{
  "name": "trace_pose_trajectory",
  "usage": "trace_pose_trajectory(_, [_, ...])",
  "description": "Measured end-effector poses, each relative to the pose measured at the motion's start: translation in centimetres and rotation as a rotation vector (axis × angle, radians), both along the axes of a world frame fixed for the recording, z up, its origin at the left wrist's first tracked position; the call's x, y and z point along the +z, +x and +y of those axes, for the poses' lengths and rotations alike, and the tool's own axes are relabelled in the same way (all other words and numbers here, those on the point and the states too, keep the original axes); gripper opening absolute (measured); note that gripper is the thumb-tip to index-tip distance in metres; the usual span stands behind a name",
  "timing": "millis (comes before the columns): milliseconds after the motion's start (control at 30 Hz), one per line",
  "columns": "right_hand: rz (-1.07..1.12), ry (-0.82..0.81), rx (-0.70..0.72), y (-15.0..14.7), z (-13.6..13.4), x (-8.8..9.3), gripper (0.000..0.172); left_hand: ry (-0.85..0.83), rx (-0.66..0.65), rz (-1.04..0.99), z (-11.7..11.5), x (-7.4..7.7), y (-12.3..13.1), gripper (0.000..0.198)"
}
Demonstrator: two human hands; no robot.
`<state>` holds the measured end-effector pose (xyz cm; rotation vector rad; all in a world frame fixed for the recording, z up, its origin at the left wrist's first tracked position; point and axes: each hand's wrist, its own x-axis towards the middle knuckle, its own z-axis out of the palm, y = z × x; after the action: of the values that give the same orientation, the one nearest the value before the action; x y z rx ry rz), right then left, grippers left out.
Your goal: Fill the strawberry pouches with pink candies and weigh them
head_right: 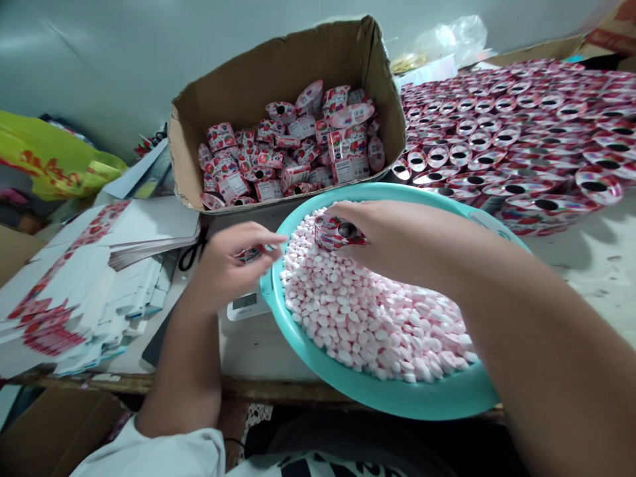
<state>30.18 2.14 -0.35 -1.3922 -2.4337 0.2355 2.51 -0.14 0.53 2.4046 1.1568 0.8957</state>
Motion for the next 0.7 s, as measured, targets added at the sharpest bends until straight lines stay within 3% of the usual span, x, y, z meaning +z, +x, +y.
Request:
trace_pose_trajectory(67, [0.0, -0.03, 0.019, 0.0, 0.0, -0.1, 0.056, 0.024, -0.153, 0.201, -0.5, -0.5, 1.8, 0.015])
trace_pose_trajectory(167, [0.001, -0.036, 0.022, -0.2, 0.0, -0.1, 0.057, -0.008, -0.224, 0.345, -0.8, -1.0, 2.8, 0.018])
trace_pose_trajectory(300, [-0.029, -0.065, -0.01, -0.4, -0.2, 0.3, 0.06, -0.075, -0.238, 0.298, -0.5, -1.2, 2.2, 0.015])
trace_pose_trajectory(700, [-0.037, -0.062, 0.004, -0.3, -0.4, 0.7, 0.058, 0.043, -0.179, 0.379, -0.7, -1.1, 2.2, 0.019])
